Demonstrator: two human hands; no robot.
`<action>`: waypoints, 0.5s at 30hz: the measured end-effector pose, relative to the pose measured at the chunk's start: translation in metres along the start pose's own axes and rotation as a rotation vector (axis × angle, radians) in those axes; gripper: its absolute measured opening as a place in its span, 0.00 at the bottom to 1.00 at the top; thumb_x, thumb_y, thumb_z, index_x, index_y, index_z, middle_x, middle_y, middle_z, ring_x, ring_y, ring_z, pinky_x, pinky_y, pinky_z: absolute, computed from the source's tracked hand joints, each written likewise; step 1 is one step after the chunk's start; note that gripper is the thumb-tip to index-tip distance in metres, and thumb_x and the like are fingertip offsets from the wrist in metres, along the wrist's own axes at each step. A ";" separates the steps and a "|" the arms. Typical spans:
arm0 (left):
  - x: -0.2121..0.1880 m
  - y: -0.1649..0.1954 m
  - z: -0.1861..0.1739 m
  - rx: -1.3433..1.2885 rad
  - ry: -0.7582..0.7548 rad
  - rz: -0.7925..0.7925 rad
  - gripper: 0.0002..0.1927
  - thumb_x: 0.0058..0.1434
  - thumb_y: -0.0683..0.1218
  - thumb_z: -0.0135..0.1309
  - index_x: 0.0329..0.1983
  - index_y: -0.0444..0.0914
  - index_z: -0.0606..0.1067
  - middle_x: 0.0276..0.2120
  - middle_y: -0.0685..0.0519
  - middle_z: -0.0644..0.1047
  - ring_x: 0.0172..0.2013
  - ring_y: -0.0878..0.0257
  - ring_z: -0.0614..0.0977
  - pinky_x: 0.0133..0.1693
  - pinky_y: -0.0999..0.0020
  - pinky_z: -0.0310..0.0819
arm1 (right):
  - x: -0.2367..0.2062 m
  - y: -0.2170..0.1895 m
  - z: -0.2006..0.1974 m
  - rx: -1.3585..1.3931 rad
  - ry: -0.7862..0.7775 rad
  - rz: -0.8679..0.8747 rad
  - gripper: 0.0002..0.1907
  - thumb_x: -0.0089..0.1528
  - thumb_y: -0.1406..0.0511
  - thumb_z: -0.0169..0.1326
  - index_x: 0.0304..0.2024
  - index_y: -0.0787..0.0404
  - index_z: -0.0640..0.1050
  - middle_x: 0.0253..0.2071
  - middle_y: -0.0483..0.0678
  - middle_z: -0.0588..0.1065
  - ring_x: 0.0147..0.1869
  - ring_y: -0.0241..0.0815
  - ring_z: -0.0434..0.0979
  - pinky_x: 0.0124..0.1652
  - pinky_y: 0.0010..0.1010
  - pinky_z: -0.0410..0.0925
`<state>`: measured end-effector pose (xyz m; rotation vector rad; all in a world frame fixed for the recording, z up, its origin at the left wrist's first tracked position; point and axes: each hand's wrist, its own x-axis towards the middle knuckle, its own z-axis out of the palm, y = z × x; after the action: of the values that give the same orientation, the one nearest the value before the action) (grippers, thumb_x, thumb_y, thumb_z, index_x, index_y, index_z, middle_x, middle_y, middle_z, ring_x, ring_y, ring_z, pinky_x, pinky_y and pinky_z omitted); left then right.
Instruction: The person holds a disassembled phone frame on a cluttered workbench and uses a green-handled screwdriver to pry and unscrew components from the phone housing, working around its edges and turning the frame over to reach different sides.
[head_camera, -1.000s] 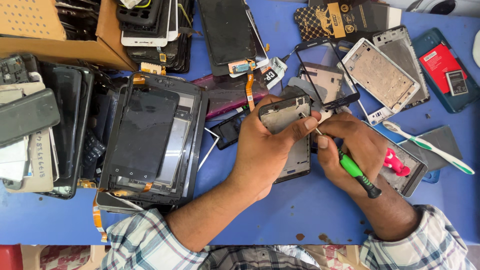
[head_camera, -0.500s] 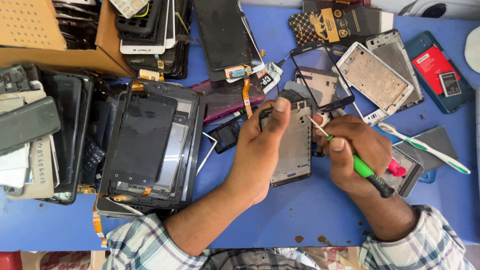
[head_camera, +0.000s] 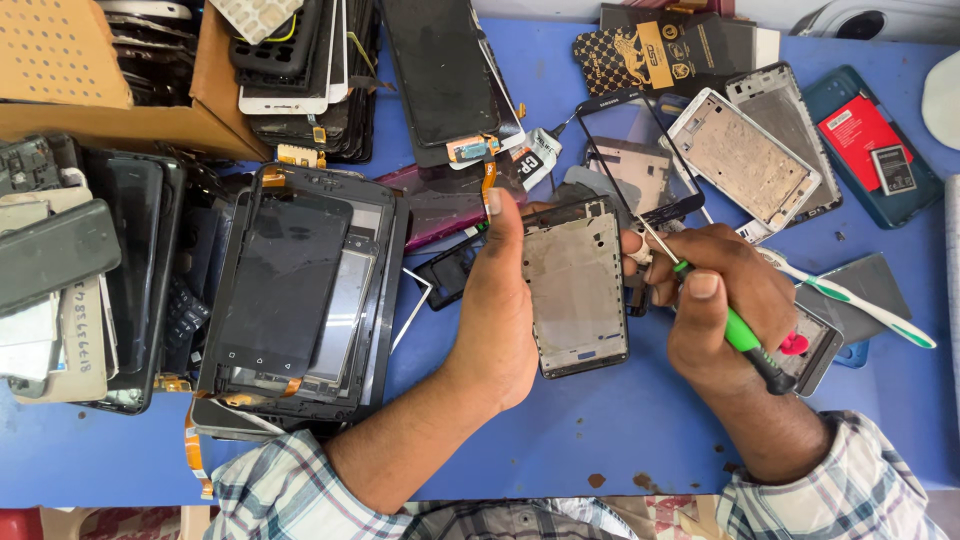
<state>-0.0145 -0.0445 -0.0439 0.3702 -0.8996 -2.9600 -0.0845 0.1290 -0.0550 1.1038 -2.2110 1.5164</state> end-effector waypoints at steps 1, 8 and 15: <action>0.000 -0.001 -0.001 -0.011 0.009 -0.012 0.42 0.70 0.73 0.30 0.54 0.33 0.76 0.45 0.48 0.81 0.45 0.59 0.83 0.52 0.60 0.79 | 0.000 0.000 0.000 -0.021 0.001 0.001 0.24 0.79 0.52 0.41 0.49 0.67 0.75 0.32 0.50 0.77 0.30 0.34 0.75 0.32 0.23 0.68; -0.001 -0.005 -0.005 -0.064 -0.095 0.032 0.47 0.70 0.76 0.25 0.57 0.31 0.73 0.47 0.45 0.81 0.47 0.55 0.83 0.55 0.58 0.78 | 0.000 0.001 0.003 -0.043 0.019 -0.048 0.20 0.79 0.56 0.45 0.51 0.68 0.75 0.33 0.51 0.77 0.32 0.34 0.78 0.34 0.23 0.71; -0.001 -0.008 -0.008 -0.055 -0.104 0.025 0.47 0.70 0.76 0.25 0.59 0.32 0.73 0.50 0.45 0.80 0.51 0.56 0.82 0.58 0.57 0.76 | 0.000 0.003 0.003 -0.040 0.027 -0.094 0.13 0.77 0.61 0.50 0.54 0.68 0.75 0.37 0.53 0.78 0.36 0.36 0.81 0.36 0.24 0.73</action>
<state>-0.0118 -0.0422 -0.0543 0.2038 -0.8236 -2.9977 -0.0858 0.1264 -0.0581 1.1516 -2.1306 1.4340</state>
